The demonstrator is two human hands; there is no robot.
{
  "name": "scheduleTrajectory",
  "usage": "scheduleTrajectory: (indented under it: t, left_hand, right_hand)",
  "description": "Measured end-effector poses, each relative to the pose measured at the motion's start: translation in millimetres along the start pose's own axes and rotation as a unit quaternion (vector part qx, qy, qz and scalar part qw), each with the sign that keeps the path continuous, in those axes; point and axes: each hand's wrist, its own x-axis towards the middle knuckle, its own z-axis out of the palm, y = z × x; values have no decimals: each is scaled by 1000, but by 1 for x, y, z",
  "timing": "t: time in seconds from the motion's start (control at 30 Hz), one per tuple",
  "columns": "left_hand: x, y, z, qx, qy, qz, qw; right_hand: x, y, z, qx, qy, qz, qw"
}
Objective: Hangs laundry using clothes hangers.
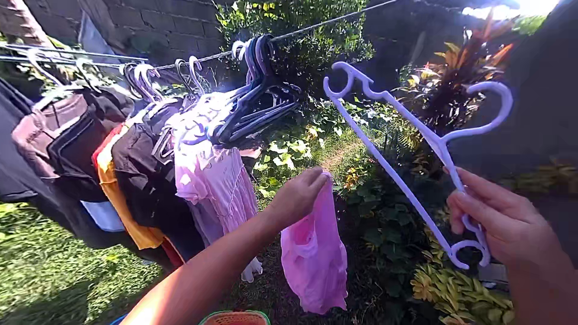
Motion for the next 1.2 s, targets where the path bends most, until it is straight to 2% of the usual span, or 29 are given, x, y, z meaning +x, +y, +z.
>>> scheduleTrajectory:
  t: [0.1, 0.23, 0.37, 0.57, 0.7, 0.77, 0.87, 1.0, 1.07, 1.2]
  left_hand:
    - [11, 9, 10, -3, -79, -24, 997]
    - [38, 27, 16, 2, -242, -80, 967]
    - [62, 48, 31, -9, -283, -58, 957]
    - [85, 87, 57, -18, -316, 8, 948]
    - [84, 116, 66, -8, -308, 42, 950]
    - [83, 134, 66, -7, -304, 66, 951]
    - [81, 156, 65, -40, -284, 107, 952]
    - [84, 156, 60, -145, -245, 121, 951]
    - [83, 150, 60, -165, -231, 123, 951]
    - [77, 162, 60, -190, -256, 73, 945]
  right_hand:
    - [-71, 19, -18, -29, 4, 36, 999]
    - [-146, 26, -26, -102, 19, 80, 991]
    - [-194, 35, -20, -180, 18, 86, 980]
    - [-196, 40, 8, -268, 29, 133, 954]
    - [-172, 43, 18, -265, -51, 206, 941]
    - [-159, 49, 23, -258, -62, 211, 941]
    - [-142, 54, 26, -229, -52, 188, 954]
    - [-134, 66, 14, -203, -3, 60, 977]
    - [-132, 77, 8, -256, 19, -11, 966]
    - [-144, 83, 2, -367, 173, -70, 911]
